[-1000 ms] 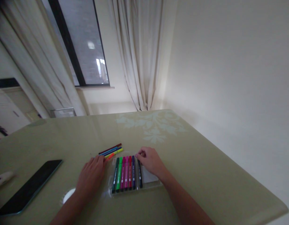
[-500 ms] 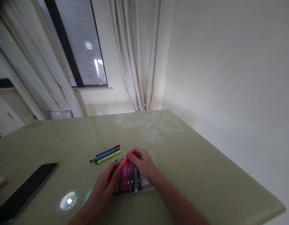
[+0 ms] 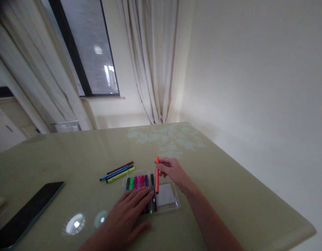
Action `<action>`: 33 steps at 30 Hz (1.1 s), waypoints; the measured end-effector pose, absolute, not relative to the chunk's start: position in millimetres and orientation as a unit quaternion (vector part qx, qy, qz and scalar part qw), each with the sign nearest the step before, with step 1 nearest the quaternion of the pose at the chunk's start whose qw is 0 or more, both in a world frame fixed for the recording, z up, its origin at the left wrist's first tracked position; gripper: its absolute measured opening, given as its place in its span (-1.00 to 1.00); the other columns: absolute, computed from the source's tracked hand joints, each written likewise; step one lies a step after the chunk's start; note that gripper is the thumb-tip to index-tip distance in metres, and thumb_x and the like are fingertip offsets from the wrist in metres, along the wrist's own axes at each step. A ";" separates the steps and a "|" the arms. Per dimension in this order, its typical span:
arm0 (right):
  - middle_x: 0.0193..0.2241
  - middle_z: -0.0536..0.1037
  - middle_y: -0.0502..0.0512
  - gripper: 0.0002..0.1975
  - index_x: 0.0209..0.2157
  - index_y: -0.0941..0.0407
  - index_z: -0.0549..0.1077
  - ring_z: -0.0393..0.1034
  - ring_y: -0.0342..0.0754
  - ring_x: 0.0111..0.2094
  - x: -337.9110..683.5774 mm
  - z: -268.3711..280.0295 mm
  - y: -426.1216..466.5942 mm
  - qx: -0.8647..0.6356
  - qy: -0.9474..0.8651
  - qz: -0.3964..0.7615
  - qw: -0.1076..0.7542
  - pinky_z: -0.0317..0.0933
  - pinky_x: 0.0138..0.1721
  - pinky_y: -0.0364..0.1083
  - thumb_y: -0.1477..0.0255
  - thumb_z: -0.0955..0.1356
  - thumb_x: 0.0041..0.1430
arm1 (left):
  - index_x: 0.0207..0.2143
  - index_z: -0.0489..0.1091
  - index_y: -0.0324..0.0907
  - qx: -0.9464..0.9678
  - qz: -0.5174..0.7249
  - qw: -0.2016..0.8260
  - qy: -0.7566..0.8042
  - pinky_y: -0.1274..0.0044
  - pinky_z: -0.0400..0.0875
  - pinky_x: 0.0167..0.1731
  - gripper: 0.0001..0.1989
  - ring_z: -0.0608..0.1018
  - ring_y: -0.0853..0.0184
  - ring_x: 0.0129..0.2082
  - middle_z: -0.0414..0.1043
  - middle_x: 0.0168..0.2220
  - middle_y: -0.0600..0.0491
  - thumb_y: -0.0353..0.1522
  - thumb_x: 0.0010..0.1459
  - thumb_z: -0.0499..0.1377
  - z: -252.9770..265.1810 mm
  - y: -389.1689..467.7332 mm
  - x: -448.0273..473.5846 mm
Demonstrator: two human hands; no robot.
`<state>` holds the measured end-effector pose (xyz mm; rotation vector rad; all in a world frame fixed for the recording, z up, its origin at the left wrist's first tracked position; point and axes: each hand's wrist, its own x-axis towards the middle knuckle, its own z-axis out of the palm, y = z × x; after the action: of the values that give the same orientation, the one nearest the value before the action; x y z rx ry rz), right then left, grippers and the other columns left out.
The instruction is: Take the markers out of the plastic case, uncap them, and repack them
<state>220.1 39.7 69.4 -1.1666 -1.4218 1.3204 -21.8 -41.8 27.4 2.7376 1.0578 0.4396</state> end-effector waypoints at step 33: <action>-0.46 0.58 0.04 -0.77 -0.36 0.14 0.57 0.41 -0.09 -0.41 203.9 53.7 31.6 -0.601 -0.729 0.233 0.228 0.08 -0.40 -0.15 0.26 0.44 0.24 | -0.06 0.47 -0.15 0.737 0.160 -0.045 0.655 0.26 0.39 -0.03 -0.71 0.51 0.09 -0.05 0.53 -0.07 -0.08 -0.38 0.39 -0.03 32.6 6.3 -82.1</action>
<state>203.9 31.6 53.7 -1.6562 -2.0078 0.6428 -82.1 6.3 32.6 2.3841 2.1179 0.5190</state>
